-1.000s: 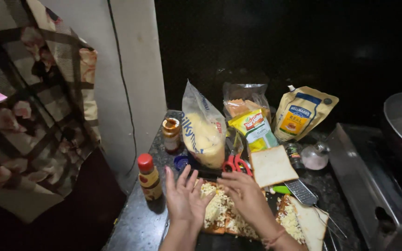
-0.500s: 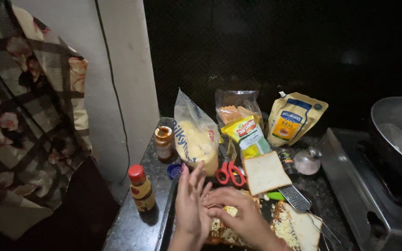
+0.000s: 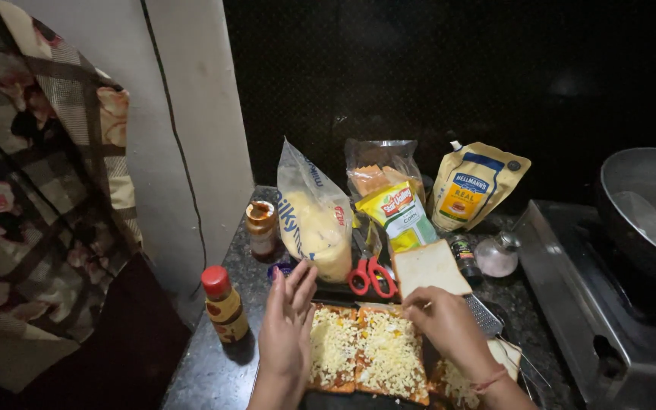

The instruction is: Preparing bread pizza by spreading sauce and adding cheese on bread slices on a baking tray.

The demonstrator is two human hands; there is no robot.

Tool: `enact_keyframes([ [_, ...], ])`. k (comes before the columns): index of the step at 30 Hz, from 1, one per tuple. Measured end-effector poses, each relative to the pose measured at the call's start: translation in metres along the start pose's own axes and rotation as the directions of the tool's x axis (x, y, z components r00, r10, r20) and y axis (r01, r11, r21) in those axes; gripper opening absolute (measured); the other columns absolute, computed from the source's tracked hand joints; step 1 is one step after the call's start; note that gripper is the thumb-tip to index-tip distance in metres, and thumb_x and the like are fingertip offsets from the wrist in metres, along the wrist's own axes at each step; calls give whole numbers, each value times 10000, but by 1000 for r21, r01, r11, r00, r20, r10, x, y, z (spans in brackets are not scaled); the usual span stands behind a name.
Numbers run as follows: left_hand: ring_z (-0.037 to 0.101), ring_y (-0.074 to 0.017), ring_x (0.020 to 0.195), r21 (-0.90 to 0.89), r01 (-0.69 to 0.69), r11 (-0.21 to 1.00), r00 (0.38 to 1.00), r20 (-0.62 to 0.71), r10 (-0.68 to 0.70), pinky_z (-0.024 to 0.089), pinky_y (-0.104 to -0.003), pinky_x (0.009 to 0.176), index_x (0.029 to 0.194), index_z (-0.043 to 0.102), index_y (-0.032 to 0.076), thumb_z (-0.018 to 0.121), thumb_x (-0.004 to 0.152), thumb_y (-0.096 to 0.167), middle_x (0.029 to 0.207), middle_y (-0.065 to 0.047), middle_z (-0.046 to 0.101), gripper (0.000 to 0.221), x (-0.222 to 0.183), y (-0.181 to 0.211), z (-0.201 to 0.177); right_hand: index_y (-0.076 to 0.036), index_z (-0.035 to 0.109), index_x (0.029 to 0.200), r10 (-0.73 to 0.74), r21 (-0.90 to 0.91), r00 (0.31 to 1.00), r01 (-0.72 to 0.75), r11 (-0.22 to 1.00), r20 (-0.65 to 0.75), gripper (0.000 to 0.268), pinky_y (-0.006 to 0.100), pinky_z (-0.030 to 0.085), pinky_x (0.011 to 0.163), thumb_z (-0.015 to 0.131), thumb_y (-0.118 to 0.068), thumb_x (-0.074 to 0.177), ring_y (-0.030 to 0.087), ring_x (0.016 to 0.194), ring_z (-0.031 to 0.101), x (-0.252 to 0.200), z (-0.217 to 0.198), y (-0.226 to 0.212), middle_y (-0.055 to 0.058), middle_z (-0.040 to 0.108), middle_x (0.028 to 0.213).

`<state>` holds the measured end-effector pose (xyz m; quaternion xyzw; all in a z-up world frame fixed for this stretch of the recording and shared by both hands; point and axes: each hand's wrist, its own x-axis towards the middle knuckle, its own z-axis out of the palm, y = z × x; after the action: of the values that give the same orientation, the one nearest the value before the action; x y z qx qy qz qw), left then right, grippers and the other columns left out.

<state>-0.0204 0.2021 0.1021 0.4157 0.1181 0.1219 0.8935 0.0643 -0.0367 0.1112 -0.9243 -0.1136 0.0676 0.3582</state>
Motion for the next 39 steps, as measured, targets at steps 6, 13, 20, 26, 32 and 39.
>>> enact_keyframes([
  [6, 373, -259, 1523, 54, 48, 997, 998, -51, -45, 180, -444, 1222, 1513, 484, 104, 295, 982, 587, 1553, -114, 560, 743, 0, -2, -4, -100, 810, 1002, -182, -157, 983, 176, 972, -26, 226, 372, 549, 860, 758, -167, 793, 267, 949, 727, 5, 27, 34, 97, 779, 992],
  [13, 503, -252, 1435, 28, 89, 996, 991, -106, -85, 269, -427, 1203, 1487, 511, 106, 337, 996, 540, 1499, -116, 616, 678, 5, -15, -11, -96, 793, 1040, -241, -51, 967, 237, 970, -88, 204, 371, 563, 876, 673, -199, 912, 285, 967, 741, 2, 41, 10, 96, 782, 1042],
  [20, 639, -240, 1270, 78, -61, 995, 998, 17, 60, 549, -409, 1020, 1386, 575, 0, 623, 837, -16, 1398, -175, 670, 551, 18, -40, -10, -133, 653, 1211, -281, 144, 960, 278, 950, 3, 319, 312, 575, 860, 545, -96, 914, 188, 1054, 805, -10, 7, -24, 90, 829, 1041],
  [26, 624, -187, 1292, 222, -88, 971, 986, 157, 53, 513, -315, 1022, 1358, 603, -1, 636, 750, -87, 1401, -105, 663, 615, 50, -58, 17, -179, 813, 864, -591, -256, 805, 581, 772, 46, 109, 388, 504, 925, 823, -236, 771, 246, 1059, 685, 14, 17, 14, 18, 762, 984],
  [32, 585, -246, 1264, -61, -53, 997, 936, 344, 71, 417, -341, 1090, 1345, 628, -87, 570, 1012, 322, 1338, -173, 660, 530, 95, -24, 73, -114, 771, 1028, -242, -1, 965, 243, 970, -102, 326, 361, 565, 955, 819, -335, 794, 210, 1049, 683, 57, -41, -5, 41, 750, 1057],
  [39, 502, -224, 1290, 147, 157, 977, 933, 301, -195, 327, -369, 1068, 1393, 579, 35, 570, 957, 457, 1395, -122, 616, 607, 127, -9, 116, -127, 630, 1303, -58, -86, 974, 40, 995, -217, 645, 393, 556, 941, 852, -329, 731, 244, 1082, 724, 131, -83, 44, 83, 723, 1188],
])
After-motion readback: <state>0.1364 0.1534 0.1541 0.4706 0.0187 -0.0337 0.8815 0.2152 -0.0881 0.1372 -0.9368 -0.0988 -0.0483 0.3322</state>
